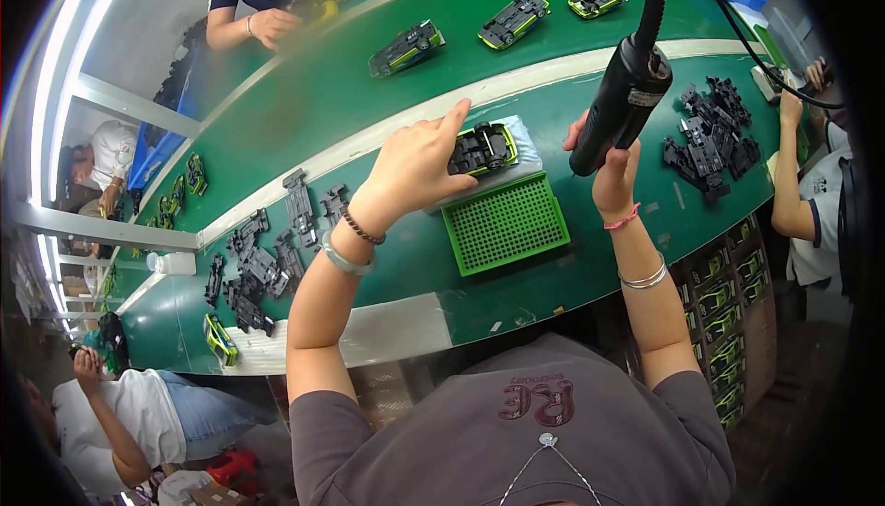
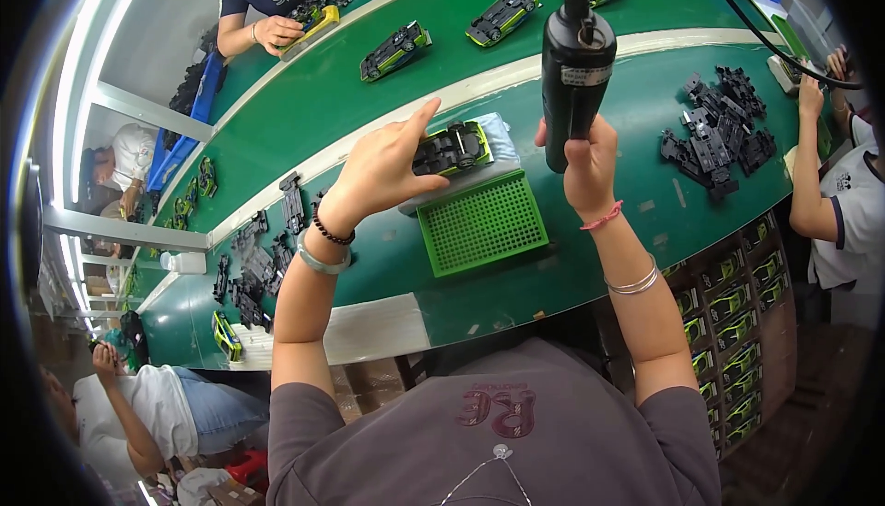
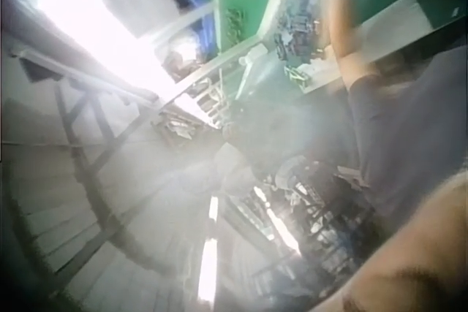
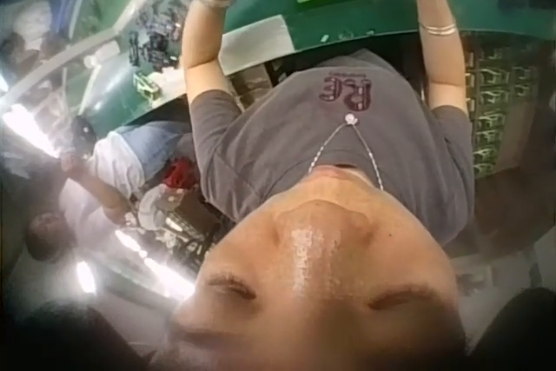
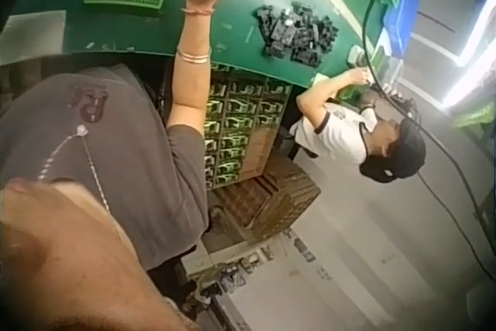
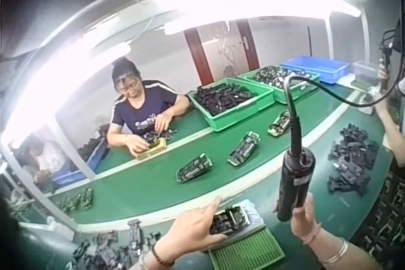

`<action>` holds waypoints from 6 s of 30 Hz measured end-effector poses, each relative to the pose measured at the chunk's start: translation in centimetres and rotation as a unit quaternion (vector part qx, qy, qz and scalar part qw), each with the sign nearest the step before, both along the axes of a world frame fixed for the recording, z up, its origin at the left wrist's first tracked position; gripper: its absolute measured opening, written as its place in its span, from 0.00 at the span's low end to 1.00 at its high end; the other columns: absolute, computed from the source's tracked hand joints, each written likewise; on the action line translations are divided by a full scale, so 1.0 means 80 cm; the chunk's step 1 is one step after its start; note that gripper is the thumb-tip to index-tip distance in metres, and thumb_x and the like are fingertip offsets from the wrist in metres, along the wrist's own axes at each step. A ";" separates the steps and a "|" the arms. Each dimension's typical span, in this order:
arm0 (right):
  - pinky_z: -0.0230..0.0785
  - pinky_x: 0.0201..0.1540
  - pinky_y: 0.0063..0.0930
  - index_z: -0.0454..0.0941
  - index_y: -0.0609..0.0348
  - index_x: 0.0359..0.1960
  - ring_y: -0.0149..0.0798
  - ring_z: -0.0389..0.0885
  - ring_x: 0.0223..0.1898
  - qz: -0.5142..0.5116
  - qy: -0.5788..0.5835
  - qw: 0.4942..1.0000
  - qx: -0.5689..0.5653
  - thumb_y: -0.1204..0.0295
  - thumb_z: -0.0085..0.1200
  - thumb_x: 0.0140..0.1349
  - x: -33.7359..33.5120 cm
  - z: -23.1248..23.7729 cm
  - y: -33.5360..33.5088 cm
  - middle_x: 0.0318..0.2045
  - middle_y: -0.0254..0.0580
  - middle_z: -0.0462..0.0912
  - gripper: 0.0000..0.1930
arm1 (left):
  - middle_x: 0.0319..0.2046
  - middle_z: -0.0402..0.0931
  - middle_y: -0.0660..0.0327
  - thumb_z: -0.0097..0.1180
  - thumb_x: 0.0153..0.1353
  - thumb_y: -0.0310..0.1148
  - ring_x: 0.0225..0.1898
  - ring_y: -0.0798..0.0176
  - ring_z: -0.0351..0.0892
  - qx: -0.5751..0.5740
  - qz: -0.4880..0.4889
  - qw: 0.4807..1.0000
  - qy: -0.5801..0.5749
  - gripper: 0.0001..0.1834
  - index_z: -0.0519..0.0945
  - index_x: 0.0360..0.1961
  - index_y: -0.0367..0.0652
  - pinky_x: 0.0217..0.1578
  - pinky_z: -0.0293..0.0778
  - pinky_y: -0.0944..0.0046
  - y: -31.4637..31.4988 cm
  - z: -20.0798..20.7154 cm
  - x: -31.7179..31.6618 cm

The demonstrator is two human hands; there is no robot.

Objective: The person assembles toy cars on a conveyor line by picking up car bodies, driving screws into their undersides using an electric screwdriver, and placing the finished cars into a partitioned tray.

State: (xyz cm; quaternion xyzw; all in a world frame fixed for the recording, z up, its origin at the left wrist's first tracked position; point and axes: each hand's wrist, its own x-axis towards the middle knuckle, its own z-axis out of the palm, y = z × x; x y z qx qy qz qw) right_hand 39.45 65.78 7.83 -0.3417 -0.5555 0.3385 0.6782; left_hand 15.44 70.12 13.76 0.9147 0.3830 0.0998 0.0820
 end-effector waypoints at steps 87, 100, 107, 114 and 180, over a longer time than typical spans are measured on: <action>0.61 0.27 0.16 0.72 0.64 0.32 0.24 0.71 0.26 0.009 -0.017 1.000 -0.015 0.36 0.49 0.50 0.001 -0.003 -0.003 0.24 0.35 0.76 0.35 | 0.34 0.73 0.57 0.69 0.39 0.35 0.33 0.56 0.74 -0.020 0.018 0.982 -0.186 0.22 0.79 0.39 0.41 0.34 0.71 0.64 -0.005 -0.011 -0.025; 0.58 0.23 0.14 0.72 0.64 0.32 0.20 0.67 0.22 0.002 -0.008 1.000 -0.015 0.40 0.50 0.51 0.000 -0.007 -0.002 0.23 0.33 0.75 0.32 | 0.35 0.73 0.57 0.68 0.41 0.37 0.39 0.56 0.71 -0.010 -0.006 0.990 -0.143 0.22 0.80 0.39 0.42 0.38 0.69 0.61 -0.005 -0.017 -0.021; 0.61 0.26 0.15 0.72 0.65 0.33 0.23 0.70 0.24 0.008 -0.002 1.000 -0.004 0.41 0.51 0.52 -0.002 -0.010 0.000 0.23 0.35 0.76 0.31 | 0.38 0.72 0.56 0.64 0.45 0.36 0.41 0.53 0.71 0.044 -0.044 0.989 -0.137 0.21 0.78 0.43 0.44 0.40 0.69 0.58 -0.010 -0.027 -0.019; 0.61 0.26 0.15 0.72 0.65 0.33 0.23 0.71 0.25 0.016 -0.005 1.000 -0.005 0.41 0.51 0.51 0.000 -0.010 -0.001 0.24 0.36 0.76 0.32 | 0.41 0.70 0.54 0.60 0.49 0.35 0.41 0.52 0.71 0.163 -0.080 0.981 -0.067 0.21 0.74 0.47 0.51 0.41 0.70 0.56 -0.019 -0.037 -0.014; 0.64 0.21 0.25 0.67 0.61 0.27 0.36 0.69 0.16 0.066 0.106 0.992 -0.012 0.18 0.18 0.33 -0.080 0.088 0.028 0.14 0.42 0.70 0.52 | 0.58 0.64 0.61 0.48 0.53 0.26 0.60 0.58 0.62 0.182 -0.051 0.981 -0.051 0.27 0.66 0.57 0.48 0.54 0.59 0.44 -0.030 -0.075 -0.025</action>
